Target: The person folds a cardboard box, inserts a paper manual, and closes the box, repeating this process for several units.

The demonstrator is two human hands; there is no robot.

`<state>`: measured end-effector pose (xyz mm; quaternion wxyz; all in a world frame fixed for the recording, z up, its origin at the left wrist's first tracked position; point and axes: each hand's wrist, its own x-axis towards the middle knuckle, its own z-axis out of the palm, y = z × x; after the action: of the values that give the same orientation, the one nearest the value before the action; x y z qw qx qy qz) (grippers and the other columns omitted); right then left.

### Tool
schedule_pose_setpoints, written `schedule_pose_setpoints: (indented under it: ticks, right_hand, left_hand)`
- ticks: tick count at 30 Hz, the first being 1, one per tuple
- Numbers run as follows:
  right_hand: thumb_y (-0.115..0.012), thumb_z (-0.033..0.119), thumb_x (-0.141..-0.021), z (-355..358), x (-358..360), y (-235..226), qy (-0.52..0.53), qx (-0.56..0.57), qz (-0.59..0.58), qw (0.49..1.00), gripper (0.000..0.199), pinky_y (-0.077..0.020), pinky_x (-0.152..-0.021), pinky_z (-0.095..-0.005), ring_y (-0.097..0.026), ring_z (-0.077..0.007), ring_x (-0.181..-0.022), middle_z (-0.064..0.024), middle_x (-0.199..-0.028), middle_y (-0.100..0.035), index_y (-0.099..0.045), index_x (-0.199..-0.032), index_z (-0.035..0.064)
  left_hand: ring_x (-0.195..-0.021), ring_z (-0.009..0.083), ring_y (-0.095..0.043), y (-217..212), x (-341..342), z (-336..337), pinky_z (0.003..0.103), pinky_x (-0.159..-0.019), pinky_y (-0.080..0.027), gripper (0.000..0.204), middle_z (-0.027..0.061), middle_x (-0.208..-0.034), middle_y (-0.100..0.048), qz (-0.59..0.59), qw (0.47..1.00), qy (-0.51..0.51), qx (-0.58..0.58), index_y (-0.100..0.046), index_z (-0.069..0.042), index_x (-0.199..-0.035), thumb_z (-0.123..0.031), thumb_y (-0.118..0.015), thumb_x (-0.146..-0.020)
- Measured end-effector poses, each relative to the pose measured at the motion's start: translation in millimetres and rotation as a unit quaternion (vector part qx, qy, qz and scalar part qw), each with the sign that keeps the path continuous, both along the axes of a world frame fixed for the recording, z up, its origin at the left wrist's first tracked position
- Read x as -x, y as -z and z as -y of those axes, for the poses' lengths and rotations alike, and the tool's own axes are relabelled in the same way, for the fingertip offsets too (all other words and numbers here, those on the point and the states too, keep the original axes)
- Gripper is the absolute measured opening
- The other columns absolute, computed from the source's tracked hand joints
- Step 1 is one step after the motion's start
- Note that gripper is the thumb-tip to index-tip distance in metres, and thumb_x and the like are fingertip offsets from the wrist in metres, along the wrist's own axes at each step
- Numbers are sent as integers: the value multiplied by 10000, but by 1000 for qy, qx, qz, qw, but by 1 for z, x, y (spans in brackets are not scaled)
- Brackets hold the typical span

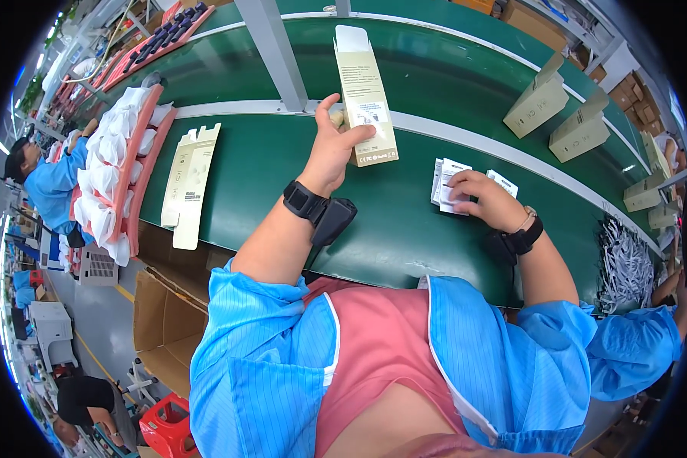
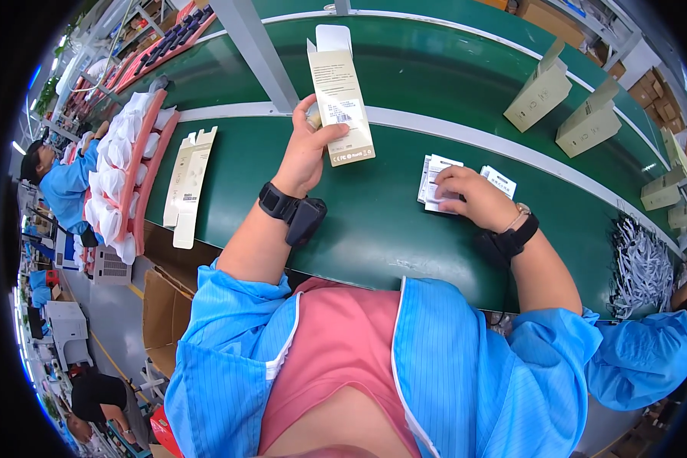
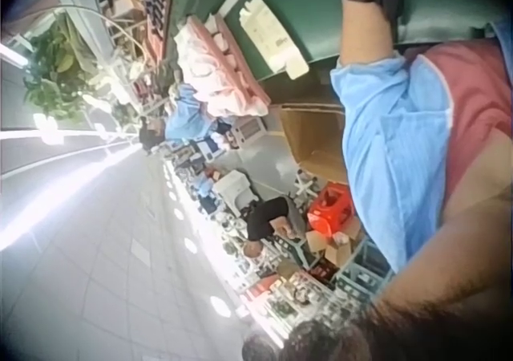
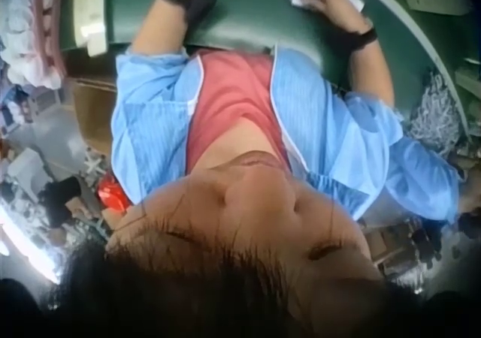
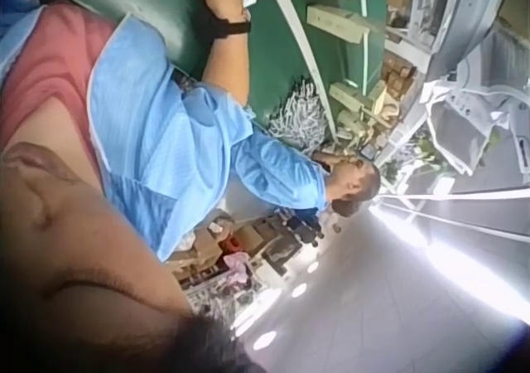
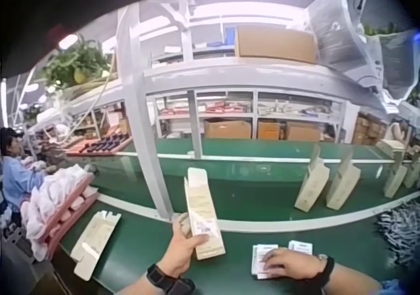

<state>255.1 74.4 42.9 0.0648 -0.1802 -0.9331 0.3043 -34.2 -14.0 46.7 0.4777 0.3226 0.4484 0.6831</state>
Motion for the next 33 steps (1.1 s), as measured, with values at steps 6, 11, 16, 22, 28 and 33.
schedule_pose_setpoints:
  ticks: [6, 11, 16, 22, 28, 33]
  right_hand:
    - [-631, -62, -782, 1, 14, -40, 100, -80, -42, 991, 170, -486, -855, -335, -612, -281, -950, -109, -1006, -627, -632, -931, 20]
    - [-531, -208, -761, -3, 25, -84, 137, -232, -466, 843, 323, -511, -761, -283, -642, -242, -911, -127, -994, -648, -641, -972, 9]
    - [-566, -132, -770, -12, 31, -102, 136, -271, -437, 847, 267, -471, -904, -349, -592, -280, -1055, -114, -1098, -614, -612, -1001, -7]
    - [-645, 70, -810, 10, 77, -92, 124, -331, -301, 886, 176, -405, -972, -377, -525, -301, -1116, -110, -1176, -564, -613, -973, 12]
    - [-653, 106, -833, -37, 75, -82, 148, -292, -318, 890, 154, -406, -954, -363, -526, -284, -1078, -95, -1165, -554, -607, -955, 23]
    - [-631, 99, -859, -116, 46, -64, 256, -292, -307, 869, 167, -430, -920, -349, -551, -294, -1029, -133, -1135, -565, -603, -996, 6]
  left_hand:
    - [-1188, 266, -496, -2, -3, 3, 396, -992, -418, 889, 154, -1287, -443, -50, 998, 31, -22, -127, -119, -1420, 53, -664, -734]
    - [-1211, 275, -469, 6, -3, 2, 383, -1020, -385, 895, 152, -1307, -414, -179, 977, 94, -69, -179, -148, -1417, 61, -656, -689]
    - [-1241, 286, -436, -1, -11, 9, 380, -1037, -360, 899, 159, -1340, -375, -249, 954, 146, -80, -213, -157, -1415, 53, -656, -661]
    - [-1271, 300, -412, 1, -22, 15, 389, -1057, -342, 870, 149, -1374, -363, -394, 910, 47, -124, -215, -116, -1413, -12, -694, -695]
    - [-1269, 308, -415, 7, -17, 14, 399, -1069, -325, 736, 147, -1371, -378, -442, 882, -81, -140, -279, -79, -1380, -80, -680, -763]
    - [-1246, 296, -435, 24, 3, 7, 403, -1054, -335, 584, 151, -1311, -436, -326, 935, -108, -95, -362, -58, -1319, -97, -639, -806]
